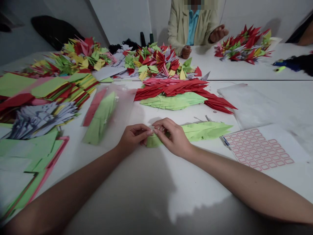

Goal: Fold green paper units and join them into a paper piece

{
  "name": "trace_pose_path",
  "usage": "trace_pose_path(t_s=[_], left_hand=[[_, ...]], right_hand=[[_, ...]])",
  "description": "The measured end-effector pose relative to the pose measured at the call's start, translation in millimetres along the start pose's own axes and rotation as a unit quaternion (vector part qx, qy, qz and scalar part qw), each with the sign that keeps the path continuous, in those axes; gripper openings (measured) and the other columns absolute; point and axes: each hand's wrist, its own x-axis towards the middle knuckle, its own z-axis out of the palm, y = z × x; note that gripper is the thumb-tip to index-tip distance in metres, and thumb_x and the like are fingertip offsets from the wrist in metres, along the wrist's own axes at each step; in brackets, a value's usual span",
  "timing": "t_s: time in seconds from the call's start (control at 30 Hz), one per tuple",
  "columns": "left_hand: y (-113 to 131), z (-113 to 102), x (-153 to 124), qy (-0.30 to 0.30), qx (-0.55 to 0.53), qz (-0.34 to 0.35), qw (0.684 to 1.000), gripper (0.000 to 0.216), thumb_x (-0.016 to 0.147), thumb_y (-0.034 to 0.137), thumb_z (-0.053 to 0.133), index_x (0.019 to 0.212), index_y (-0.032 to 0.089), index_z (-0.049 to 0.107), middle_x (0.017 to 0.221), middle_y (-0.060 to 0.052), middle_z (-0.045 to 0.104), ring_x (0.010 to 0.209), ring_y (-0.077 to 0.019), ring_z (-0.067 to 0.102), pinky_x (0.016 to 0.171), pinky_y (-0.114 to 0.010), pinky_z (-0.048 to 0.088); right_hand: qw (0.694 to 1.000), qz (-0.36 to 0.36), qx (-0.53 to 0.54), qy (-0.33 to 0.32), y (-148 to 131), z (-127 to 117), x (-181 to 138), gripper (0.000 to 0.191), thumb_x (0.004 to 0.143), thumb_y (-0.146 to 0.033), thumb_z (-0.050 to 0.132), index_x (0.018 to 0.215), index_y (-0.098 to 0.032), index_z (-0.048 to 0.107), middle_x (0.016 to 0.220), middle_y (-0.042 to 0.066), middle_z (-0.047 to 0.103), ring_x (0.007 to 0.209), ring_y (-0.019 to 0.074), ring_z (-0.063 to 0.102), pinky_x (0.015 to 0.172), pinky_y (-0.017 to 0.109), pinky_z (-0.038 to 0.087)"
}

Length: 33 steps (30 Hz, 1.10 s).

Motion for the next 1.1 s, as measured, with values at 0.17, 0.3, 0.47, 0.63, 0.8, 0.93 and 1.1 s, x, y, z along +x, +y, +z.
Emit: trace_pose_path(t_s=[0.17,0.3,0.47,0.63,0.8,0.93,1.1], left_hand=[[0.0,-0.6,-0.7,-0.023,0.005,-0.002,1.0,0.022,0.076,0.035,0.072,0.078,0.013,0.069,0.049,0.003,0.056,0.044,-0.0052,0.049,0.044,-0.015,0.039],[0.9,-1.5,-0.7,-0.031,0.003,-0.004,1.0,0.022,0.076,0.035,0.072,0.077,0.013,0.07,0.049,0.003,0.056,0.045,-0.0049,0.049,0.044,-0.015,0.039],[2.3,-2.1,-0.3,-0.025,-0.011,-0.004,1.0,0.02,0.076,0.034,0.072,0.075,0.014,0.072,0.06,-0.001,0.064,0.047,-0.005,0.05,0.045,-0.016,0.039],[2.9,-1.7,0.3,-0.019,-0.027,-0.002,0.999,0.02,0.077,0.033,0.071,0.074,0.014,0.072,0.051,0.001,0.059,0.044,-0.0048,0.048,0.044,-0.016,0.038],[2.8,-0.5,-0.1,-0.002,-0.028,0.003,1.0,0.021,0.077,0.034,0.071,0.073,0.013,0.072,0.056,0.0,0.063,0.043,-0.0045,0.049,0.043,-0.016,0.038],[2.6,1.5,-1.7,-0.003,-0.01,0.003,1.0,0.022,0.077,0.034,0.071,0.072,0.013,0.069,0.056,0.0,0.063,0.044,-0.0047,0.05,0.044,-0.016,0.039],[2.2,3.8,-3.4,-0.008,-0.008,0.004,1.0,0.024,0.077,0.035,0.07,0.074,0.012,0.064,0.066,-0.002,0.066,0.047,-0.0051,0.052,0.046,-0.016,0.045]], right_hand=[[0.999,-0.025,-0.022,-0.006,0.6,-1.2,0.8,0.011,0.09,-0.024,0.055,0.093,-0.02,0.065,0.086,0.003,0.066,0.078,0.013,0.061,0.069,0.027,0.049],[0.998,-0.053,-0.039,0.005,0.3,-1.3,0.8,0.009,0.088,-0.021,0.056,0.088,-0.019,0.065,0.081,0.003,0.067,0.074,0.0125,0.061,0.064,0.026,0.049],[0.993,-0.113,-0.041,0.016,2.5,-0.7,-0.3,0.012,0.087,-0.016,0.057,0.094,-0.018,0.066,0.088,0.005,0.069,0.081,0.0131,0.064,0.072,0.026,0.052],[0.988,-0.142,-0.052,0.005,2.6,-1.7,-0.9,0.023,0.086,-0.011,0.055,0.105,-0.02,0.065,0.095,0.006,0.07,0.086,0.0132,0.065,0.075,0.026,0.054],[0.985,-0.151,-0.076,0.013,0.5,-0.6,-2.0,0.025,0.085,-0.014,0.058,0.107,-0.02,0.065,0.098,0.006,0.071,0.087,0.0149,0.066,0.077,0.029,0.055],[0.983,-0.146,-0.111,0.021,1.5,0.0,-1.7,0.014,0.086,-0.017,0.057,0.096,-0.019,0.066,0.087,0.004,0.072,0.076,0.0137,0.065,0.069,0.027,0.052],[0.982,-0.122,-0.147,-0.003,2.7,-2.3,-1.1,0.01,0.088,-0.02,0.053,0.089,-0.018,0.063,0.081,0.004,0.068,0.072,0.0138,0.061,0.067,0.028,0.049]])
